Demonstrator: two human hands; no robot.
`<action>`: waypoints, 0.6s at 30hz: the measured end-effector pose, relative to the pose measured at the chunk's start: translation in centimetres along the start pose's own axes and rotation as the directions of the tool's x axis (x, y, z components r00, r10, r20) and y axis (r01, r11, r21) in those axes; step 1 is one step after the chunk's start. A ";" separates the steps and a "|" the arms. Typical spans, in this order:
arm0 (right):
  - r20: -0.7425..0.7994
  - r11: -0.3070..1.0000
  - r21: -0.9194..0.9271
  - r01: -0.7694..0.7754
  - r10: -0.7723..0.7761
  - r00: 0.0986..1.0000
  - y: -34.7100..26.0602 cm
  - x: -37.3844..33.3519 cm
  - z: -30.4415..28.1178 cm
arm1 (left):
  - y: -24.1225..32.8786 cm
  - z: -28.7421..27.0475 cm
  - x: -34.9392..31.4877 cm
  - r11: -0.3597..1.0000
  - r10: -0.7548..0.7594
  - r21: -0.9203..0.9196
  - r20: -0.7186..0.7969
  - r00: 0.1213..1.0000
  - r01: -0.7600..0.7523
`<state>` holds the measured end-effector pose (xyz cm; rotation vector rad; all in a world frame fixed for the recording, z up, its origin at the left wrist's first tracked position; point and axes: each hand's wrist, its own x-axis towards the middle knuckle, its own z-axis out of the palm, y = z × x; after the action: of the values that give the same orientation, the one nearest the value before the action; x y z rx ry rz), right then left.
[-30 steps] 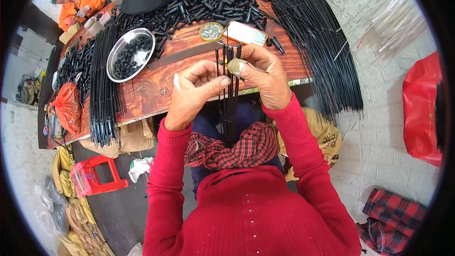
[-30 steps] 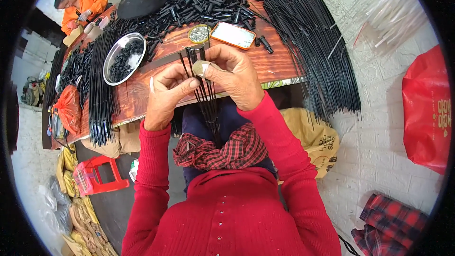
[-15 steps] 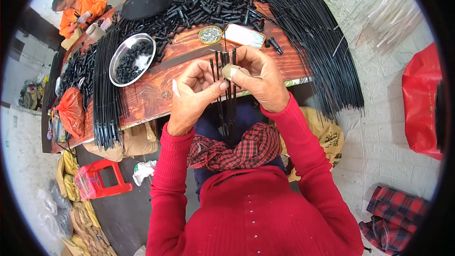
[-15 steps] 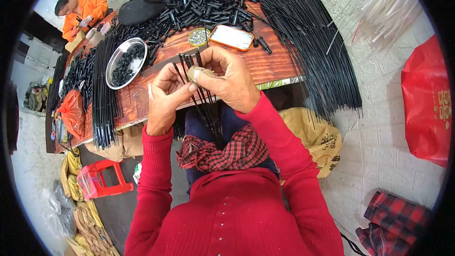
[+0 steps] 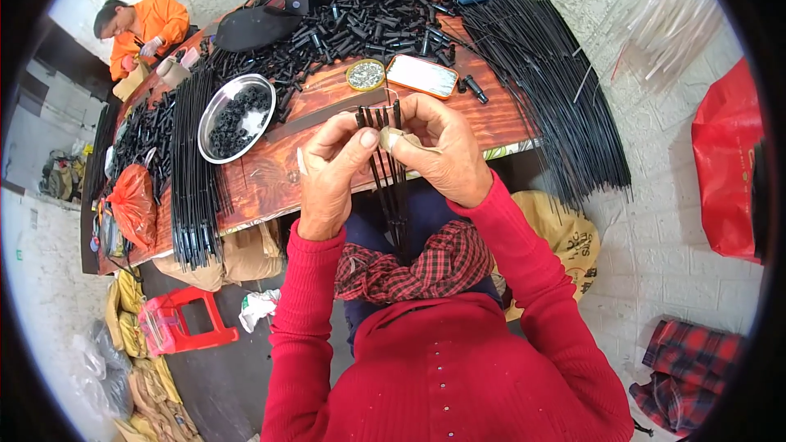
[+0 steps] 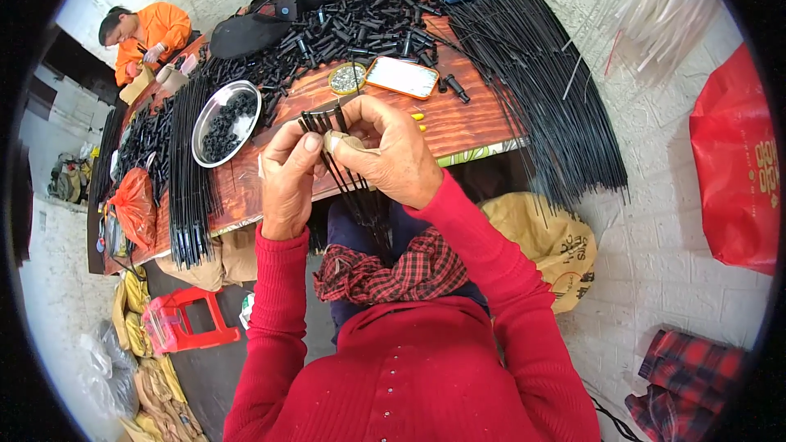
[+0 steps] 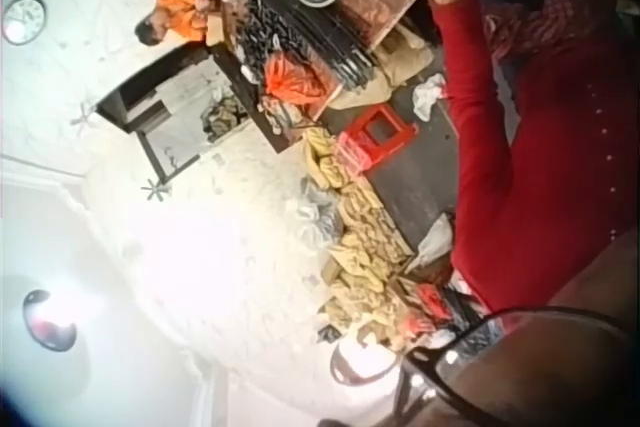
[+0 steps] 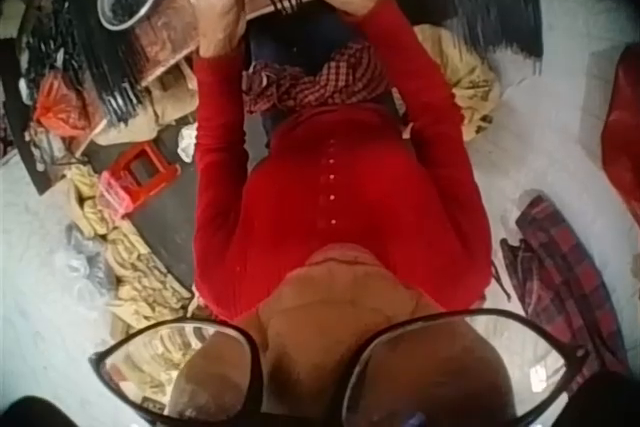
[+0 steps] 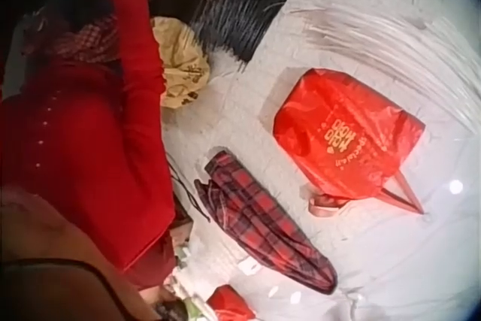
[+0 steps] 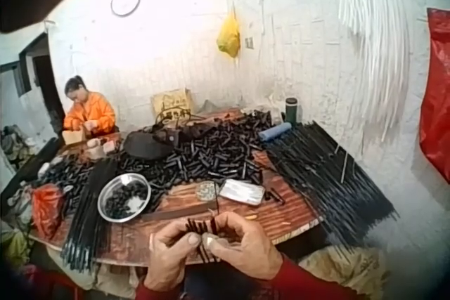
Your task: Bundling multiple black cables together using small wires and trimming the ends with pliers.
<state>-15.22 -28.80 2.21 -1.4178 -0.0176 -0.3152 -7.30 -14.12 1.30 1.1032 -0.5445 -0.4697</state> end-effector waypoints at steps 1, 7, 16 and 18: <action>0.008 1.000 0.005 -0.004 0.004 1.000 -0.3 0.0 0.1 | 0.0 0.0 0.1 1.000 0.000 0.003 0.002 1.000 0.000; 0.012 0.999 0.019 0.045 -0.045 0.999 0.4 0.2 0.0 | -0.1 0.0 0.7 0.996 0.043 0.076 -0.021 0.999 -0.041; -0.009 0.995 -0.093 0.025 -0.026 1.000 0.5 0.4 0.2 | 0.3 0.7 0.2 0.986 0.122 0.121 -0.068 0.990 -0.113; 0.000 0.999 -0.052 0.018 -0.018 1.000 0.3 0.3 0.4 | 0.4 0.6 0.1 0.987 0.118 0.120 -0.068 0.991 -0.110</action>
<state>-14.76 -28.44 2.03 -1.4695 -0.0216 -0.3328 -7.58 -14.45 1.87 1.1884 -0.5715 -0.2989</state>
